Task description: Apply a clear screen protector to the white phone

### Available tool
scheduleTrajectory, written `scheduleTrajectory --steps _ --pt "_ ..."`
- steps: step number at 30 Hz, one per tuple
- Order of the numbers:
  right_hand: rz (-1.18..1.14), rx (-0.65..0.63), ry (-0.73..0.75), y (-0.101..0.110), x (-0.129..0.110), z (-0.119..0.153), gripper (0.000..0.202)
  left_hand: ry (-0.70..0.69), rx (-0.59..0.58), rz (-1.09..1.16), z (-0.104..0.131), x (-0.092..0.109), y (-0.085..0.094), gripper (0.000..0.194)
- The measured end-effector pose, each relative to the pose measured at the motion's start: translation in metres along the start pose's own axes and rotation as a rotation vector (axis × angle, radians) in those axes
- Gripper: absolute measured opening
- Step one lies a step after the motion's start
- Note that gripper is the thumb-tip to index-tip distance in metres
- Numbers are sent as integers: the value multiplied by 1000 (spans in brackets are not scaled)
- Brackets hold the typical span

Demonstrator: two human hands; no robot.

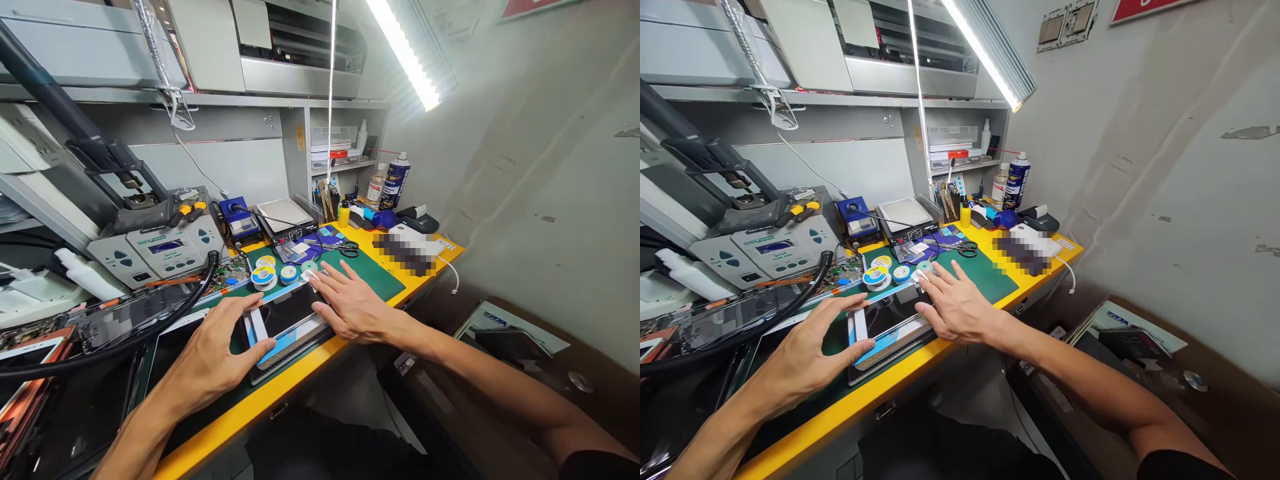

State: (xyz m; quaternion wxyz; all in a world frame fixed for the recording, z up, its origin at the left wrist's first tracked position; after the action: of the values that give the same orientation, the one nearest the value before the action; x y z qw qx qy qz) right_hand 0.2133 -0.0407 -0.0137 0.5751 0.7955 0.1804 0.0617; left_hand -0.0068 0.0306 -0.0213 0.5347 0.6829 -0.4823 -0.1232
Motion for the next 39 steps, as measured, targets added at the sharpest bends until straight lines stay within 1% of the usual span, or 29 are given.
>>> scheduleTrajectory --steps 3,5,9,12,14,16,19,25,29,31,33,36,39 --pt "-4 -21 17 -1 5 -12 55 14 19 -10 0 2 2 63" --pt "-3 -18 25 0 4 -11 55 18 31 -19 0 3 3 62" --pt "8 -7 33 6 -6 12 56 20 34 -25 1 3 3 61" --pt "21 -42 28 12 -15 33 55 30 32 -26 1 1 2 62" --pt "29 -63 23 15 -19 42 55 33 21 -16 2 0 1 62" --pt "35 -70 17 16 -20 43 54 31 6 1 2 0 1 60" --pt "38 -52 18 14 -16 33 54 33 -9 25 2 2 2 58" --pt "45 -10 31 4 -6 3 53 47 -7 43 1 3 3 57" --pt "39 6 2 -2 -7 -6 55 62 2 43 1 3 3 60" --pt "26 17 -12 -2 -14 -8 56 65 0 40 0 4 2 61" --pt "4 27 -8 -2 -25 -10 56 60 3 38 1 4 2 63" --pt "-42 42 35 -3 -49 -17 56 45 17 46 1 2 1 65" --pt "-99 58 89 -5 -71 -24 56 20 25 60 2 0 0 62"
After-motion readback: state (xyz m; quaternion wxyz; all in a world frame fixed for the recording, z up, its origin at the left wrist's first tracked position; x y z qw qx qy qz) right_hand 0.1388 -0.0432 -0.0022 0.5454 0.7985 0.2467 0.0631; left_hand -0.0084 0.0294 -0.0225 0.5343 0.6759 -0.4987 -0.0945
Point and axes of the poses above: each hand's wrist, its own z-axis away from the middle knuckle, its own y-axis out of the back of the hand, x = y × z, the point moved 6 cm from there along -z, towards the middle knuckle, and after that the axes turned 1 degree about -y, right-handed, at the moved point
